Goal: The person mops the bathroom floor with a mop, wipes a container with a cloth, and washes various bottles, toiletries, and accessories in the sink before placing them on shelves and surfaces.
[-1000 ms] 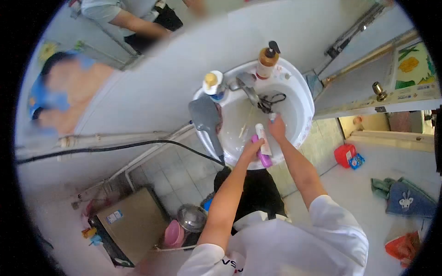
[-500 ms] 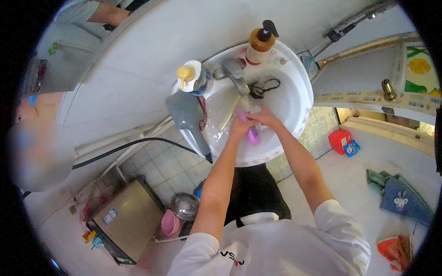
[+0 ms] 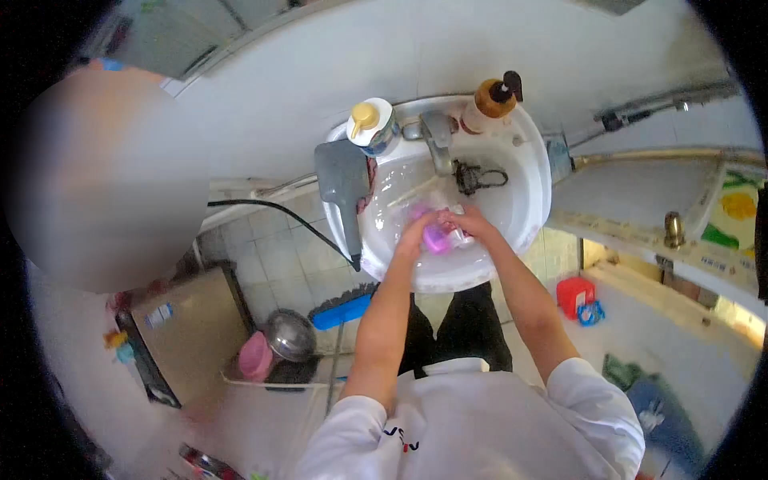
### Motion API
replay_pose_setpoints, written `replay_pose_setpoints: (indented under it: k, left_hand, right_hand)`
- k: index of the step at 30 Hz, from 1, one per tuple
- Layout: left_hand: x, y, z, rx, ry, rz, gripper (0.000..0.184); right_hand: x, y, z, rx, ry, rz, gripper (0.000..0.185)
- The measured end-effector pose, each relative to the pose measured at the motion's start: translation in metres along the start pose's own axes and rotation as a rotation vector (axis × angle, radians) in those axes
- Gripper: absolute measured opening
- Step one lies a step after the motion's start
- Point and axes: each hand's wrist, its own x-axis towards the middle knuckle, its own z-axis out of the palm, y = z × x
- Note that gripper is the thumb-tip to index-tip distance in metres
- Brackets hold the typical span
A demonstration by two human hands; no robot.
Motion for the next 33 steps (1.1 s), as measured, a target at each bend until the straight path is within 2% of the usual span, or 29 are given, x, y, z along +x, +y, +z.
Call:
replay_pose_setpoints:
  k: [2, 3, 4, 6, 7, 8, 10, 12, 13, 14, 16, 18, 20, 21, 23, 24, 26, 27, 28, 30, 33]
  left_hand:
    - [0.006, -0.016, -0.008, -0.103, 0.037, 0.007, 0.048]
    - [0.009, -0.024, -0.008, -0.184, 0.054, -0.02, 0.046]
    - [0.002, -0.025, 0.004, -0.201, 0.076, -0.003, 0.046]
    - [-0.014, -0.018, 0.029, 0.208, 0.286, 0.197, 0.058]
    - [-0.014, -0.021, 0.028, 0.192, 0.308, 0.208, 0.058]
    - [-0.012, -0.023, 0.026, 0.227, 0.342, 0.148, 0.062]
    - [-0.001, -0.033, 0.019, 0.241, 0.386, 0.084, 0.066]
    - [0.014, -0.054, 0.01, 0.044, 0.255, 0.18, 0.069]
    - [-0.009, -0.037, 0.031, -0.207, 0.223, 0.088, 0.067]
    - [-0.013, -0.036, 0.03, -0.221, 0.232, 0.086, 0.067]
    - [-0.012, -0.039, 0.023, -0.326, 0.106, 0.095, 0.06]
    - [-0.002, -0.045, 0.019, -0.35, 0.107, 0.057, 0.055]
    - [0.022, -0.058, 0.008, -0.15, 0.361, 0.284, 0.054]
    - [0.028, -0.057, 0.006, -0.158, 0.362, 0.287, 0.054]
    - [0.017, -0.042, 0.02, 0.103, 0.605, 0.179, 0.055]
    - [0.013, -0.042, 0.024, 0.092, 0.604, 0.178, 0.055]
    - [0.0, -0.037, 0.032, 0.023, 0.456, 0.261, 0.06]
    - [-0.016, -0.033, 0.038, -0.117, 0.366, 0.226, 0.062]
    - [-0.023, -0.033, 0.041, -0.123, 0.369, 0.235, 0.062]
    - [-0.035, -0.036, 0.048, -0.289, 0.266, 0.32, 0.064]
    - [-0.044, -0.037, 0.048, -0.377, 0.219, 0.404, 0.066]
  right_hand:
    - [-0.032, -0.044, -0.021, 0.577, -0.303, 0.021, 0.079]
    - [-0.027, -0.039, -0.022, 0.538, -0.215, 0.106, 0.059]
    - [-0.032, -0.043, -0.026, 0.524, -0.245, 0.103, 0.059]
    - [-0.044, -0.063, -0.033, 0.118, -0.309, -0.111, 0.04]
    - [-0.042, -0.06, -0.035, 0.211, -0.438, -0.031, 0.044]
    - [-0.04, -0.058, -0.033, 0.194, -0.46, -0.037, 0.044]
    - [-0.04, -0.05, -0.027, 0.293, -0.322, -0.028, 0.057]
    - [-0.033, -0.058, -0.033, 0.157, -0.338, 0.04, 0.06]
    - [-0.036, -0.064, -0.036, 0.04, -0.334, 0.103, 0.062]
    - [-0.059, -0.101, -0.044, 0.055, -0.316, 0.114, 0.069]
    - [-0.035, -0.085, -0.04, 0.248, -0.411, 0.159, 0.069]
    - [-0.024, -0.079, -0.042, 0.269, -0.403, 0.161, 0.067]
    - [-0.026, -0.085, -0.039, 0.294, -0.397, 0.155, 0.065]
    - [-0.026, -0.088, -0.036, 0.205, -0.387, 0.107, 0.063]
    - [-0.027, -0.086, -0.029, 0.108, -0.376, 0.066, 0.06]
    - [-0.029, -0.084, -0.025, 0.012, -0.299, -0.01, 0.059]
    - [-0.029, -0.078, -0.021, -0.177, -0.145, -0.17, 0.059]
    - [-0.01, -0.058, -0.022, -0.133, -0.301, -0.209, 0.059]
    - [-0.014, -0.065, -0.026, -0.14, -0.306, -0.216, 0.059]
    - [-0.037, -0.087, -0.037, 0.168, -0.465, -0.002, 0.054]
    - [-0.052, -0.107, -0.048, 0.047, -0.496, -0.117, 0.047]
